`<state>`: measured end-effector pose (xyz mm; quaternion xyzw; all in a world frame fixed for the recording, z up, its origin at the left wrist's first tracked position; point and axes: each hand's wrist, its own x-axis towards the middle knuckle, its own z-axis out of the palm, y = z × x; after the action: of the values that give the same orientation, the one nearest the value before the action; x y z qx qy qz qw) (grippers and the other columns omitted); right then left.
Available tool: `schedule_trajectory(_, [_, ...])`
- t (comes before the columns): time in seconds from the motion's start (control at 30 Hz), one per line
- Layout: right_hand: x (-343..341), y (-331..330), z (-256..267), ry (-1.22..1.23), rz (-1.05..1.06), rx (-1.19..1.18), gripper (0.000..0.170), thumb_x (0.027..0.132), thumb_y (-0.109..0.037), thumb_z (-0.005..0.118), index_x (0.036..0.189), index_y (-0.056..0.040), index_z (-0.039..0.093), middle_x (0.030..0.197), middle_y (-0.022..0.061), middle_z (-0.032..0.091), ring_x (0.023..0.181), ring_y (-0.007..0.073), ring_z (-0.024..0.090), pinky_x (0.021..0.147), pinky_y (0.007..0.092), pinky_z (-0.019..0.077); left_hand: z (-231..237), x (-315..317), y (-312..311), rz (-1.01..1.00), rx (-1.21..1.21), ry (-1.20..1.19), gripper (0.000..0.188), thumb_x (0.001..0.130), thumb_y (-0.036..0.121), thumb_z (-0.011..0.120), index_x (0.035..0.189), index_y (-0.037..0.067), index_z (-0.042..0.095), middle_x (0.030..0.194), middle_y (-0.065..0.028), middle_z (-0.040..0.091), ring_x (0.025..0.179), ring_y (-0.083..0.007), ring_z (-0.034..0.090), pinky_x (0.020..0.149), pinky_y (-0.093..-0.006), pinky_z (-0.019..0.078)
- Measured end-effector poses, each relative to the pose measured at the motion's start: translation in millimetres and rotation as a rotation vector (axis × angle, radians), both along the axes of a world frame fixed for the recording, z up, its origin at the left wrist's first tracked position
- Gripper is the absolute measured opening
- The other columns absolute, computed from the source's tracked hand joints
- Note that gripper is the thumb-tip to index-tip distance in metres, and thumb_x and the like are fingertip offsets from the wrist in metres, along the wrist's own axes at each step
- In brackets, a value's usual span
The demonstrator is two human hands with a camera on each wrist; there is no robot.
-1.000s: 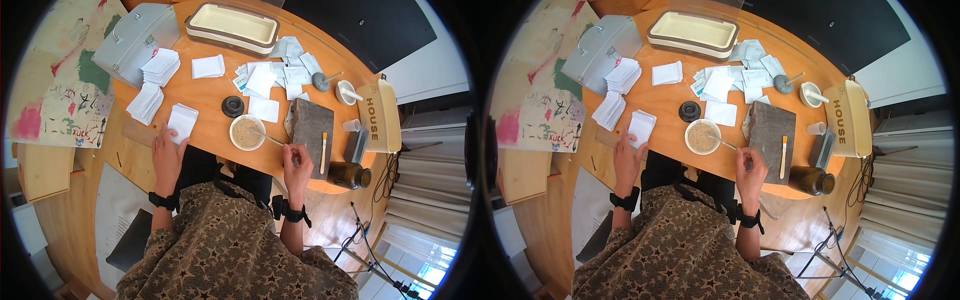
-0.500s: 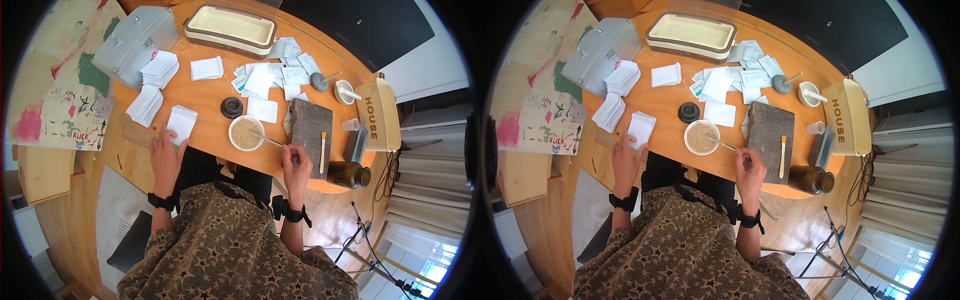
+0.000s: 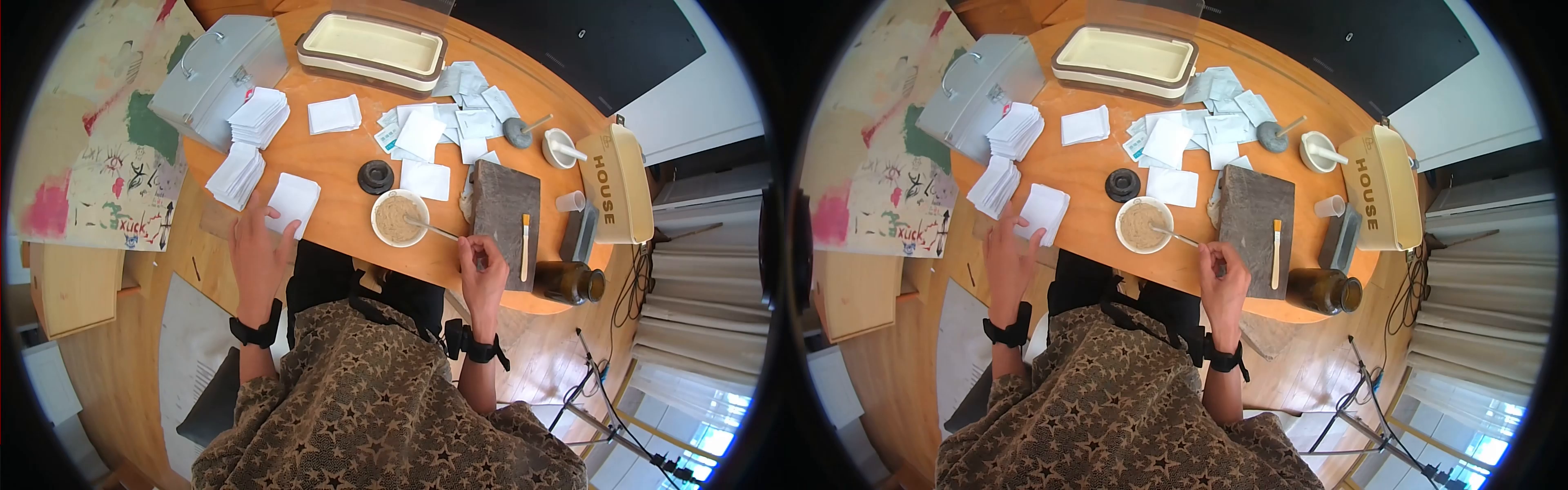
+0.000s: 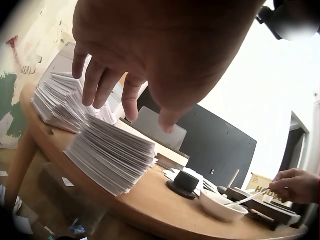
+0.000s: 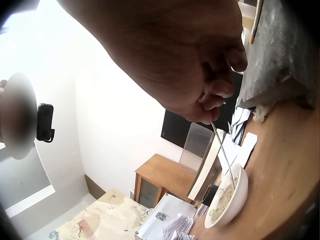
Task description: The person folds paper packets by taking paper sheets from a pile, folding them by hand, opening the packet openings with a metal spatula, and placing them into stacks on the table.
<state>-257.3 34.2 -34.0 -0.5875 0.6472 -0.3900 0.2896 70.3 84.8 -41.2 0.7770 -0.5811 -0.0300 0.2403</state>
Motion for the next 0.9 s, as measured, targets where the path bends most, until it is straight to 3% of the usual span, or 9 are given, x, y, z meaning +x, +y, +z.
schedule_trajectory(0.17, [0,0,-1,0.006,0.017,-0.02,0.015,0.095,-0.011,0.072,0.09,0.0017,0.066,0.069,0.0063,0.059,0.062,0.0113,0.049,0.059,0.028,0.043,18,4,-13,-0.011,-0.148,-0.048,0.032,0.092,0.028,0.075,0.107,0.006,0.057,0.128,-0.0145,0.063,0.12,-0.0345,0.058,0.106,-0.0484,0.0387])
schedule_trajectory(0.27, [0,0,-1,0.007,0.021,-0.022,0.015,0.095,-0.011,0.072,0.09,0.0017,0.066,0.069,0.0061,0.059,0.062,0.0107,0.048,0.059,0.0279,0.0426,31,7,-23,-0.061,-0.221,-0.065,0.023,0.093,0.019,0.073,0.102,0.003,0.059,0.131,-0.0174,0.063,0.109,-0.0331,0.063,0.095,-0.0431,0.0448])
schedule_trajectory(0.37, [0,1,0,-0.001,0.01,-0.005,0.014,0.095,-0.01,0.072,0.09,0.0017,0.066,0.068,0.0061,0.059,0.063,0.0102,0.048,0.058,0.0278,0.0423,40,10,-32,-0.055,-0.212,0.056,0.021,0.095,0.023,0.072,0.1,0.005,0.062,0.117,-0.0129,0.062,0.106,-0.0307,0.06,0.09,-0.0436,0.042])
schedule_trajectory(0.43, [0,1,1,-0.013,0.008,-0.001,0.014,0.095,-0.01,0.072,0.09,0.0018,0.066,0.068,0.0061,0.059,0.063,0.0099,0.048,0.058,0.0277,0.0421,48,10,-40,-0.076,-0.277,-0.013,0.018,0.095,0.019,0.071,0.096,0.003,0.065,0.104,-0.0114,0.057,0.093,-0.0292,0.056,0.081,-0.042,0.0419])
schedule_trajectory(0.63, [2,2,2,-0.002,0.016,-0.037,0.015,0.095,-0.01,0.072,0.09,0.0024,0.066,0.069,0.0062,0.059,0.063,0.0099,0.048,0.058,0.0277,0.0421,70,11,-67,-0.171,-0.352,-0.012,0.019,0.097,0.014,0.067,0.096,-0.005,0.064,0.092,-0.0125,0.049,0.082,-0.0289,0.052,0.071,-0.0394,0.0415])
schedule_trajectory(0.77, [1,4,4,-0.01,0.011,-0.019,0.015,0.095,-0.01,0.072,0.09,0.0025,0.065,0.069,0.0062,0.059,0.062,0.0099,0.048,0.058,0.0278,0.0422,74,13,-93,-0.257,-0.351,0.081,0.02,0.1,0.015,0.063,0.096,-0.005,0.064,0.087,-0.013,0.05,0.079,-0.0303,0.052,0.07,-0.0403,0.0416])
schedule_trajectory(0.9, [0,4,4,-0.02,0.008,-0.038,0.015,0.095,-0.011,0.072,0.091,0.0024,0.066,0.069,0.0066,0.059,0.062,0.0101,0.048,0.058,0.0282,0.0424,73,16,-128,-0.372,-0.289,-0.032,0.024,0.101,0.019,0.06,0.093,-0.003,0.065,0.087,-0.0145,0.057,0.081,-0.0337,0.056,0.074,-0.0432,0.0433])
